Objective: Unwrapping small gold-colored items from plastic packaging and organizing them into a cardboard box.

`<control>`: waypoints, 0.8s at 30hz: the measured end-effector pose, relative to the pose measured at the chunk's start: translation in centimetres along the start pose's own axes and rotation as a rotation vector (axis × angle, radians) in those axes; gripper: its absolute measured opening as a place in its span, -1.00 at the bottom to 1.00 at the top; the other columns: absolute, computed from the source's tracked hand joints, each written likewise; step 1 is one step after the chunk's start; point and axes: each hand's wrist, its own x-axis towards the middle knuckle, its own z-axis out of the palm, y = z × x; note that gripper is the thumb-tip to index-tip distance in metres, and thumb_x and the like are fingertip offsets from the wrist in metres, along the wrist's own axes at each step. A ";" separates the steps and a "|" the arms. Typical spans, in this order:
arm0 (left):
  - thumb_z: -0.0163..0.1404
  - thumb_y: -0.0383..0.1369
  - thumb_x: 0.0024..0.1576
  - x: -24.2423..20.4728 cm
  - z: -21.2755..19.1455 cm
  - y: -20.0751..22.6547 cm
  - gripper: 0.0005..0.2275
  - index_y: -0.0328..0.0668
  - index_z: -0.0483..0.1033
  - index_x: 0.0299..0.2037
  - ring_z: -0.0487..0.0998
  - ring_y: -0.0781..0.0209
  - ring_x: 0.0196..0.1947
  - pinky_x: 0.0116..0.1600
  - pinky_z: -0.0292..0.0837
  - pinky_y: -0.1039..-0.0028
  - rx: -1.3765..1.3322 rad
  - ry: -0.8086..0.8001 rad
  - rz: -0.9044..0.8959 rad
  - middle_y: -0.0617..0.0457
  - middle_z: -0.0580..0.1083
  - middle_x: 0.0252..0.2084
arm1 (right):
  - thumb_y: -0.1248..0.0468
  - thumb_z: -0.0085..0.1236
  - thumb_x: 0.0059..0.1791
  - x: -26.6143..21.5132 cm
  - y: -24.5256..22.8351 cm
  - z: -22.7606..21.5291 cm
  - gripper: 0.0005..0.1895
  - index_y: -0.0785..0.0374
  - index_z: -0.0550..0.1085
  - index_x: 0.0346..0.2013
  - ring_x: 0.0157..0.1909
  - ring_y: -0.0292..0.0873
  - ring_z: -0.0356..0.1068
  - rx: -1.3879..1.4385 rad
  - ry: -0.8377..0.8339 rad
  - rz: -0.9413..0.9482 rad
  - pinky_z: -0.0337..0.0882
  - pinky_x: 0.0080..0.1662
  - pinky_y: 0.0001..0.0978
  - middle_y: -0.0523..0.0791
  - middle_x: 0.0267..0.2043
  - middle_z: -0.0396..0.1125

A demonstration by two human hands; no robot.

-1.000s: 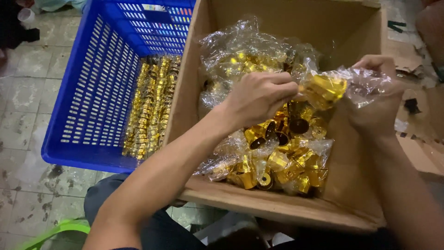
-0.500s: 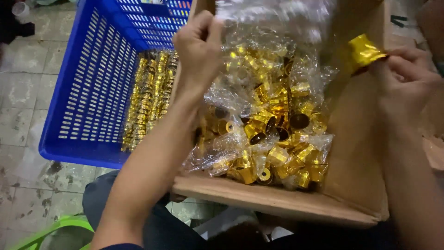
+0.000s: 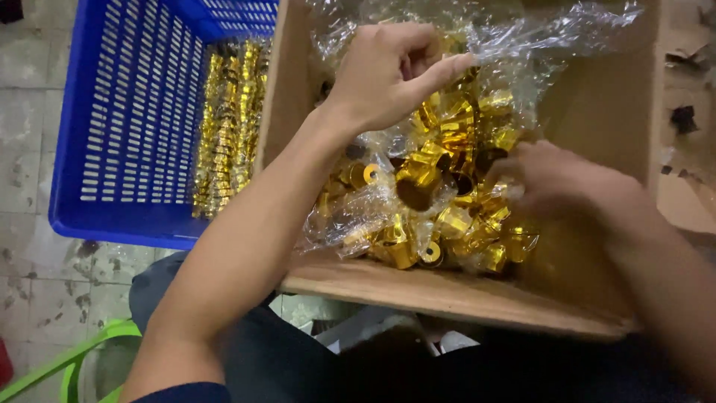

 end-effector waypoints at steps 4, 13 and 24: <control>-0.08 0.05 0.27 -0.1 0.3 -0.5 -0.55 -0.02 0.31 -0.58 0.22 0.40 -0.63 -0.44 0.10 0.52 0.086 -0.053 0.034 0.23 0.25 -0.65 | 0.16 0.36 -0.04 2.3 -0.2 3.7 -0.18 -0.42 0.15 0.41 0.59 0.09 -0.21 -0.526 -0.158 0.064 0.00 0.51 0.15 -0.08 0.56 -0.22; -0.07 -0.10 0.31 0.0 -0.1 0.4 -0.60 -0.09 0.44 -0.54 0.24 0.40 -0.65 -0.48 0.10 0.54 0.058 -0.048 0.063 0.19 0.30 -0.65 | 0.25 0.15 0.01 -0.4 -1.1 -0.1 -0.53 -0.18 0.40 0.21 -0.07 -0.26 0.36 -0.171 -0.170 -0.003 0.43 -0.02 -0.41 -0.27 0.03 0.42; -0.08 0.32 -0.11 -0.8 2.1 6.4 -0.25 0.12 0.24 0.23 0.55 0.07 0.04 0.12 0.47 0.12 -0.132 -0.476 -0.328 -0.09 0.52 0.08 | -0.30 -0.29 -0.14 0.6 2.8 0.7 0.09 0.25 -0.08 0.55 -0.63 -0.18 0.43 0.360 0.448 -0.615 0.58 -0.48 -0.34 -0.08 -0.63 0.38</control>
